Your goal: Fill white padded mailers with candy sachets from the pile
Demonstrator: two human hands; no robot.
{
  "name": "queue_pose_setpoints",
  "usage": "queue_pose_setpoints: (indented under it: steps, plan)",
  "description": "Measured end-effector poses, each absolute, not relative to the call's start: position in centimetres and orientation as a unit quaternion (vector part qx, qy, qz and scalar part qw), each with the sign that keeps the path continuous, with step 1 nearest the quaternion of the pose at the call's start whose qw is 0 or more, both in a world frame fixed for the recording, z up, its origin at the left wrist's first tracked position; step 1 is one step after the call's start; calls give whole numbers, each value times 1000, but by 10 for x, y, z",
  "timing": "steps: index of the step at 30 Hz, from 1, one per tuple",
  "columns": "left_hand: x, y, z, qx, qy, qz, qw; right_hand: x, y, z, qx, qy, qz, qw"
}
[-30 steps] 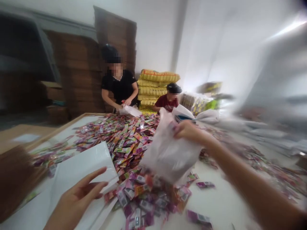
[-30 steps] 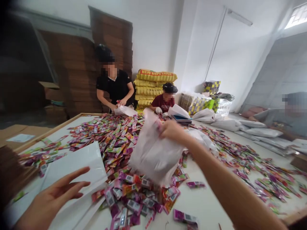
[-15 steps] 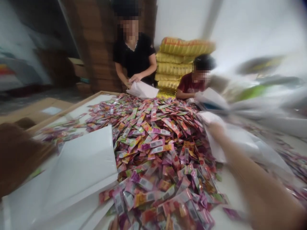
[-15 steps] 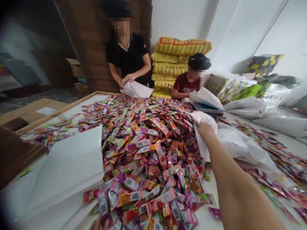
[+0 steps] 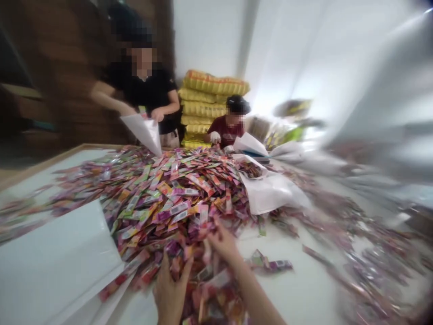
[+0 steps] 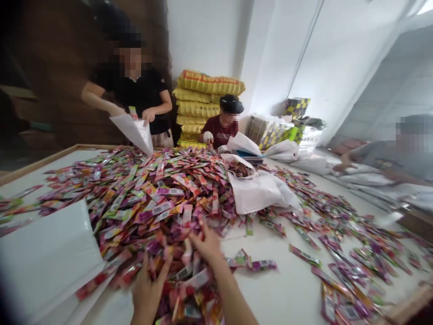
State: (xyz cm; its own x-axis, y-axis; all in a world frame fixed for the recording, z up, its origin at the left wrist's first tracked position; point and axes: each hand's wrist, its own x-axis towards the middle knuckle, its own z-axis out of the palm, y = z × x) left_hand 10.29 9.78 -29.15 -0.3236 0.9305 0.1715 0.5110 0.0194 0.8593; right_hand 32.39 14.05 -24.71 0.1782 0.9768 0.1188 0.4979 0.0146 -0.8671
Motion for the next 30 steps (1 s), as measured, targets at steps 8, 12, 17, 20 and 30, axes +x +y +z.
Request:
queue_pose_setpoints:
  steps: [8, 12, 17, 20, 30]
  plan:
    - [122, 46, -260, 544, 535, 440, 473, 306, 62, -219, -487, -602, 494, 395]
    - [124, 32, -232, 442, 513, 445, 586, 278, 26, -228, -646, -628, 361, 240]
    - [107, 30, -202, 519, 488, 369, 597, 229, 18, -239, -749, -617, 168, 173]
    - [68, 41, -186, 627, 471, 320, 532, 221, 33, -243, -770, -608, 114, 159]
    - [-157, 84, -178, 557, 802, 205, 61, 219, 66, -238, -786, -580, 40, 209]
